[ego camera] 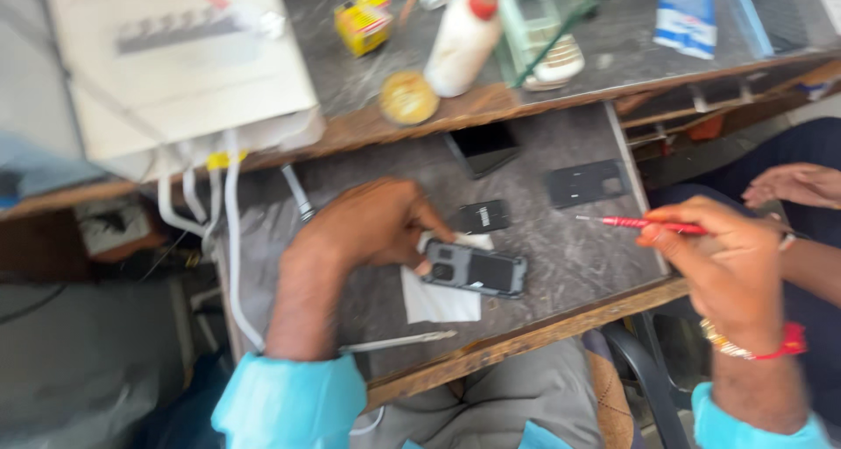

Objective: The person disassembles a mobile phone by using a screwdriver to remove screws from the internal chassis, removes the battery, and then reattaches the components and the back cover.

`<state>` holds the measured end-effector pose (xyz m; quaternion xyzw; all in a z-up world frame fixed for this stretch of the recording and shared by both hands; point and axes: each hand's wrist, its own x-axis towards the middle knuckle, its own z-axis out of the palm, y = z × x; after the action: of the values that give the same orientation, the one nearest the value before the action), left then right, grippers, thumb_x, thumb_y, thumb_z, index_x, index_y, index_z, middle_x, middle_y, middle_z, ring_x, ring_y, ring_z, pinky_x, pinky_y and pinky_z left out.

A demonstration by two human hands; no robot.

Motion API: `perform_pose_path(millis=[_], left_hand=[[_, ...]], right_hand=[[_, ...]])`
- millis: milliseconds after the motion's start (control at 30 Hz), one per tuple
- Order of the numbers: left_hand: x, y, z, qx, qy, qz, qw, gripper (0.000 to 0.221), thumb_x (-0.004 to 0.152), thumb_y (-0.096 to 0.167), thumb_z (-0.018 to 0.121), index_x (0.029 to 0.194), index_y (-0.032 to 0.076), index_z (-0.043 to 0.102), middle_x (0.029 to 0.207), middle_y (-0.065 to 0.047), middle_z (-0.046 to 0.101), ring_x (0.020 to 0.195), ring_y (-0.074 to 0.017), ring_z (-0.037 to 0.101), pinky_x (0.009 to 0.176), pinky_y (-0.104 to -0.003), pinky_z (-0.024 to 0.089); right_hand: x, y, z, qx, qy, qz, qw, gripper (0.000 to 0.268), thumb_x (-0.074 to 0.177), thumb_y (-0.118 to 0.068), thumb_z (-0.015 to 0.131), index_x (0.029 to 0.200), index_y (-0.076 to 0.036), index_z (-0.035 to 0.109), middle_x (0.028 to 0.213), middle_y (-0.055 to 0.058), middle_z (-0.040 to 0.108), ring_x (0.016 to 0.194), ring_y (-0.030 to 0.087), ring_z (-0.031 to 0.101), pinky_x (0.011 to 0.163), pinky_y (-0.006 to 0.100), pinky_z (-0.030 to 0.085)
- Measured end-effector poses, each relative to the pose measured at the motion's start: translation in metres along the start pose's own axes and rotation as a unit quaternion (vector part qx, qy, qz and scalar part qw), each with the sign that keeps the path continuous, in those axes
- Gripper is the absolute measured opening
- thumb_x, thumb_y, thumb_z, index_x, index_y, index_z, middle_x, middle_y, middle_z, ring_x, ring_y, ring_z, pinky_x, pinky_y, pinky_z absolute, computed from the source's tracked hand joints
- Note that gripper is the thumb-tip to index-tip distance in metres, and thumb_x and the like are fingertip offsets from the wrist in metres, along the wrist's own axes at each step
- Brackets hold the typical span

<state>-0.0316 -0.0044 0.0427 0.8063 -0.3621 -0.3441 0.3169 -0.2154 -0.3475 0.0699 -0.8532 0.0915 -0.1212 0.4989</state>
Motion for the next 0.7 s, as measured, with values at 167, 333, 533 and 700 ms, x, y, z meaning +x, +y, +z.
perform_pose_path(millis=[167, 333, 533, 700], left_hand=[[0.001, 0.008, -0.004, -0.012, -0.029, -0.029, 0.999, 0.053, 0.061, 0.017, 0.09, 0.111, 0.033, 0.081, 0.071, -0.002, 0.074, 0.067, -0.0173, 0.067, 0.062, -0.035, 0.049], [0.004, 0.016, -0.004, -0.015, -0.021, -0.061, 0.998, 0.052, 0.059, 0.018, 0.092, 0.109, 0.031, 0.081, 0.069, 0.0, 0.072, 0.065, -0.0146, 0.065, 0.06, -0.034, 0.048], [0.004, 0.022, -0.006, 0.004, -0.046, -0.098, 0.994, 0.051, 0.064, 0.023, 0.094, 0.11, 0.038, 0.08, 0.07, 0.0, 0.072, 0.066, -0.0145, 0.064, 0.063, -0.033, 0.049], [0.005, 0.023, -0.006, -0.001, -0.047, -0.101, 0.994, 0.05, 0.063, 0.022, 0.093, 0.109, 0.039, 0.08, 0.072, 0.003, 0.073, 0.069, -0.0133, 0.066, 0.065, -0.033, 0.051]], right_hand=[[-0.025, 0.039, -0.002, 0.111, 0.096, 0.021, 0.989, 0.017, 0.097, 0.007, 0.068, 0.113, 0.013, 0.069, 0.103, 0.01, 0.066, 0.09, 0.016, 0.07, 0.085, 0.03, 0.063], [-0.017, 0.025, 0.013, 0.008, 0.108, -0.009, 0.994, 0.019, 0.097, 0.004, 0.067, 0.114, 0.009, 0.07, 0.102, 0.008, 0.067, 0.09, 0.013, 0.071, 0.082, 0.024, 0.059], [-0.005, 0.004, 0.031, -0.254, 0.123, -0.196, 0.939, 0.013, 0.092, 0.006, 0.075, 0.105, 0.005, 0.073, 0.086, 0.01, 0.066, 0.076, 0.017, 0.064, 0.067, 0.028, 0.049], [-0.001, 0.007, 0.034, -0.298, 0.098, -0.241, 0.918, 0.015, 0.088, 0.007, 0.077, 0.103, 0.005, 0.074, 0.082, 0.011, 0.063, 0.074, 0.024, 0.06, 0.065, 0.035, 0.047]])
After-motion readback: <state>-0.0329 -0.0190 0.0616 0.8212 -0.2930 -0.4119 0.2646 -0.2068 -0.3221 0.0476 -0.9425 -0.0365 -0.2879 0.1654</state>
